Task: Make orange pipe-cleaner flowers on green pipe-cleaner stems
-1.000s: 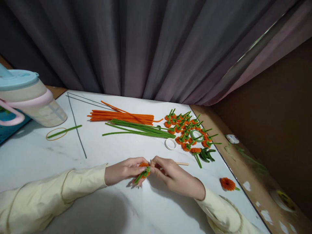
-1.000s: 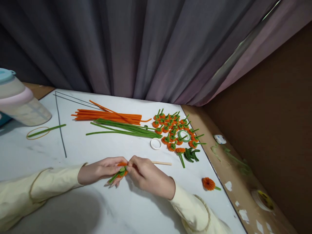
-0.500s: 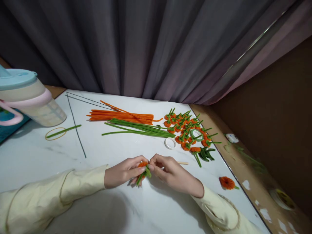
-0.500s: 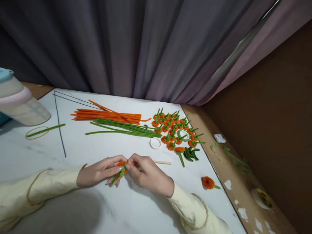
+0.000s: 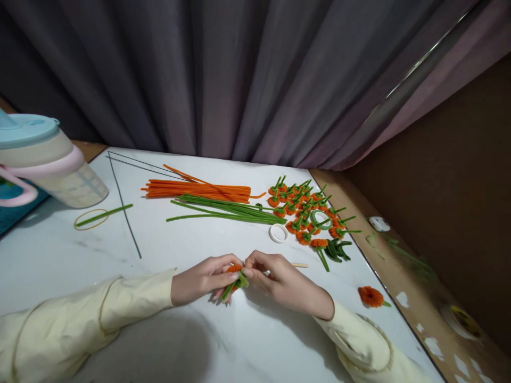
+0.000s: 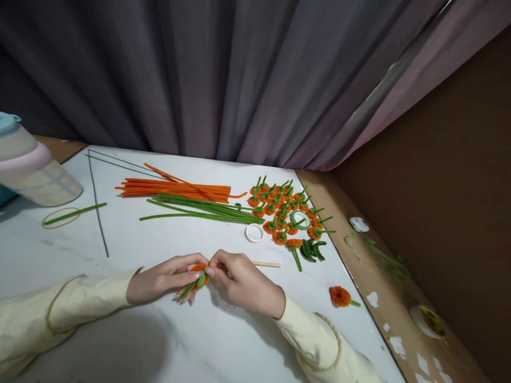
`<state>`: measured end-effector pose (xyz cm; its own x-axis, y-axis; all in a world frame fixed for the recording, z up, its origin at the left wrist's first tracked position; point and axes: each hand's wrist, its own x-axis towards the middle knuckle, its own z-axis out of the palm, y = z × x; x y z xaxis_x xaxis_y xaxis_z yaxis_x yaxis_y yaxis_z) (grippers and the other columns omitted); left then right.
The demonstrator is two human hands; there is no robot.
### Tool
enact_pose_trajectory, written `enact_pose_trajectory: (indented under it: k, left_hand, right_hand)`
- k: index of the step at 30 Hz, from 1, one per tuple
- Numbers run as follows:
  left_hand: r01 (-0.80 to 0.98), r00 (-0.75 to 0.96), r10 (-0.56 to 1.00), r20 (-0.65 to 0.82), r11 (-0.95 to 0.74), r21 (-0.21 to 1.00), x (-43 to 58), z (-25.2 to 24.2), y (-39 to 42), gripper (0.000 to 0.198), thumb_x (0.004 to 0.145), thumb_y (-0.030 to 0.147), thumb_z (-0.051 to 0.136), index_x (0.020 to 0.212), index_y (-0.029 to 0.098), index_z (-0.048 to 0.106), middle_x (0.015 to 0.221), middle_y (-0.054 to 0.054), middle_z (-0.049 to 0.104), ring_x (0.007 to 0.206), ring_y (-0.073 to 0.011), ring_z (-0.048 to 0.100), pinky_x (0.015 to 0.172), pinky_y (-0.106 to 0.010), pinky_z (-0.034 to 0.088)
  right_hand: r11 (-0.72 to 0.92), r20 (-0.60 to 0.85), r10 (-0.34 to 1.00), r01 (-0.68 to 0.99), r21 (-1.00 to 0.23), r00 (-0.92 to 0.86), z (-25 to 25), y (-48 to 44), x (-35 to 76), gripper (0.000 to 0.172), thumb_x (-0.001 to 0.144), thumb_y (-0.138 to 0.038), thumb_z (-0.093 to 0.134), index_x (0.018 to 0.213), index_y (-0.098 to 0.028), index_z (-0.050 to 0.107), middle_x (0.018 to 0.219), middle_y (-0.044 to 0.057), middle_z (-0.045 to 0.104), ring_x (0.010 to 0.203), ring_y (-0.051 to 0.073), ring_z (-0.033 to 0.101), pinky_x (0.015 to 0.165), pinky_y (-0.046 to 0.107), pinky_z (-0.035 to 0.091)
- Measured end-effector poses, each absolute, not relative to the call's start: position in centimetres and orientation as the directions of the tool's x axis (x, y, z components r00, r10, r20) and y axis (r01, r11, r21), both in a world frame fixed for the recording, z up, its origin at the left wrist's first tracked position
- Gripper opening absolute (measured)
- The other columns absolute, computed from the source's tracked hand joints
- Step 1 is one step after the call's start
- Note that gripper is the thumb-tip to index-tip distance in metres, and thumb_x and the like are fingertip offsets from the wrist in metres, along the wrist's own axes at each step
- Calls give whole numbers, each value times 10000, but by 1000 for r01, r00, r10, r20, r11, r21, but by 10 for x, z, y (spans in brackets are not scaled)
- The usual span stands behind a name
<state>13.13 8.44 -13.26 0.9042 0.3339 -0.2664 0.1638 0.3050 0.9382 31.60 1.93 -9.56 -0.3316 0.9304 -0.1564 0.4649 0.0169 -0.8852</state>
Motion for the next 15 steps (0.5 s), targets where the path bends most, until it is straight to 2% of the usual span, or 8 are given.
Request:
enact_pose_trajectory:
  k: [3, 5, 8, 10, 13, 15]
  left_hand:
    - [148, 902, 354, -248, 284, 947, 131, -134, 83, 415, 823, 544, 479, 948, 148, 458, 610, 5, 553, 506, -106, 483, 490, -225, 354]
    - [152, 867, 436, -241, 230, 961, 131, -133, 82, 391, 846, 524, 442, 994, 162, 431, 603, 17, 549, 492, -111, 481, 486, -229, 364]
    - [238, 733, 654, -185, 8, 971, 130, -125, 82, 277, 891, 460, 381, 959, 194, 417, 535, 74, 449, 457, -101, 422, 482, -220, 340]
    - [324, 678, 724, -125, -142, 935, 128, -117, 82, 215, 908, 406, 364, 875, 203, 426, 518, 86, 404, 464, -96, 389, 489, -212, 312]
    - [414, 713, 685, -152, -236, 879, 126, -107, 81, 181, 904, 357, 370, 847, 202, 443, 572, 69, 474, 487, -96, 403, 491, -207, 301]
    - [444, 737, 654, -171, -277, 852, 125, -104, 80, 147, 896, 323, 378, 868, 202, 455, 580, 71, 469, 491, -97, 393, 489, -204, 297]
  right_hand:
    - [-38, -181, 933, 413, -910, -312, -97, 20, 316, 229, 918, -329, 456, 765, -161, 487, 586, -44, 452, 515, 87, 374, 483, 184, 296]
    - [-78, -196, 937, 373, -925, -291, -98, 20, 316, 246, 915, -356, 464, 765, -161, 480, 579, -47, 447, 504, 85, 383, 471, 182, 300]
    - [-100, -193, 948, 339, -936, -251, -100, 21, 315, 252, 920, -363, 458, 762, -167, 465, 576, -53, 444, 482, 79, 399, 464, 180, 316]
    - [-91, -173, 958, 328, -940, -230, -102, 21, 314, 245, 925, -351, 447, 760, -170, 461, 580, -50, 458, 474, 78, 422, 463, 179, 332]
    - [-83, -150, 968, 310, -947, -200, -106, 20, 312, 223, 925, -335, 443, 776, -171, 470, 596, -36, 500, 474, 83, 462, 456, 176, 353]
    - [-84, -141, 974, 294, -952, -178, -110, 19, 311, 216, 922, -337, 452, 786, -170, 475, 598, -28, 524, 467, 84, 470, 448, 174, 363]
